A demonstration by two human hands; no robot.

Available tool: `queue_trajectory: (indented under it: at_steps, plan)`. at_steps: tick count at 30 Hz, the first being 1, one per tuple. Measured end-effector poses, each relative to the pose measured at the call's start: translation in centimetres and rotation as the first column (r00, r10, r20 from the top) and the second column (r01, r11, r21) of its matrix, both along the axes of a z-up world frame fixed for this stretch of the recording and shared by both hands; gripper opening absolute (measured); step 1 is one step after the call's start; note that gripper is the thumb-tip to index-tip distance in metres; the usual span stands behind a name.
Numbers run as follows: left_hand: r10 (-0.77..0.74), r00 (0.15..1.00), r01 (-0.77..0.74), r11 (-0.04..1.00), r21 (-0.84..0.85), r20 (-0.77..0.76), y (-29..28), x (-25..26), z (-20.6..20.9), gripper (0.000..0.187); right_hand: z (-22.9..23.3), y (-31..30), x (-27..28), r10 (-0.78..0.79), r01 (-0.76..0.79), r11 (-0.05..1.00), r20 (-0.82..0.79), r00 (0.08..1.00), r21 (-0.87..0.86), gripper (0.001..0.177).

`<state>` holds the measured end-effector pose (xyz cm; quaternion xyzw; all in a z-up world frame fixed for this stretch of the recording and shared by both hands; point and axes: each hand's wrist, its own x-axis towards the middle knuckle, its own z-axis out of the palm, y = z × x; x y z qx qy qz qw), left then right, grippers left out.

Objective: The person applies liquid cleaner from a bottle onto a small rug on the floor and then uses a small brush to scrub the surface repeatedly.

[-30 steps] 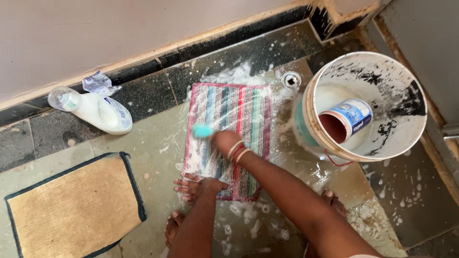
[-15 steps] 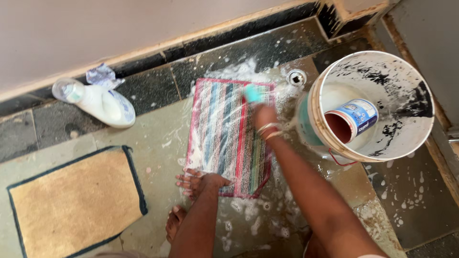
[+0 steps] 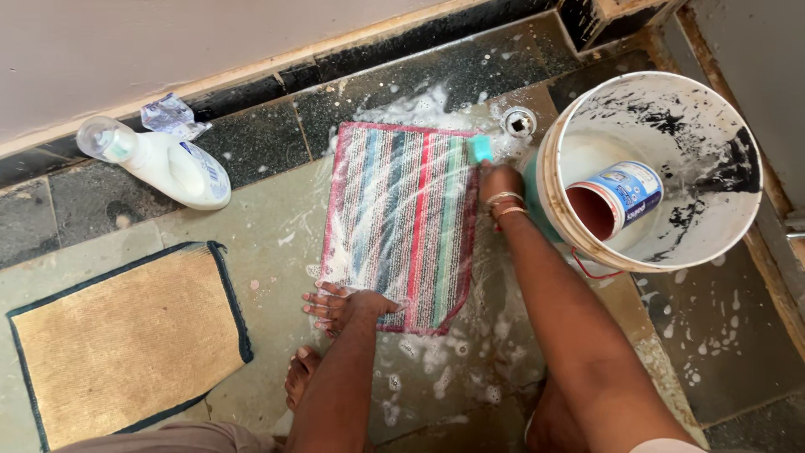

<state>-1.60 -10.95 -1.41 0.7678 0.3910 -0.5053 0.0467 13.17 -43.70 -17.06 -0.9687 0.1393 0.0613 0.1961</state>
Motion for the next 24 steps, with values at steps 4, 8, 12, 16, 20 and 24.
queue_trajectory:
  at_steps: [4,8,12,16,20,24]
  plan:
    - [-0.011,0.999,0.009,0.999,0.053,0.045,-0.2,-0.2,-0.2,0.184,0.4,8.8,-3.2,0.285,-0.264,0.945,0.093,0.954,-0.191,0.02]
    - [0.006,0.999,-0.01,0.997,0.071,0.049,-0.4,-0.2,-0.7,0.184,5.0,20.3,-10.2,0.619,-0.601,0.777,-0.054,0.783,0.185,0.022]
    - [0.007,0.998,-0.01,0.999,0.045,0.055,-0.3,-0.3,0.0,0.183,7.2,16.9,-9.1,0.697,-0.741,0.641,0.254,0.671,0.198,0.041]
    - [0.054,0.998,-0.054,0.998,-0.01,0.019,-0.1,0.1,0.3,0.179,7.7,5.0,-4.6,0.34,-0.331,0.911,-0.004,0.94,-0.246,0.022]
    - [0.001,1.0,-0.001,1.0,0.026,-0.029,-0.4,0.4,0.4,0.178,6.9,4.4,-5.0,0.053,-0.053,0.995,0.001,0.999,-0.082,0.03]
    - [0.029,0.999,-0.03,0.998,0.058,0.02,-0.5,0.3,0.6,0.182,7.2,12.9,-8.2,0.328,-0.316,0.944,-0.155,0.932,0.101,0.026]
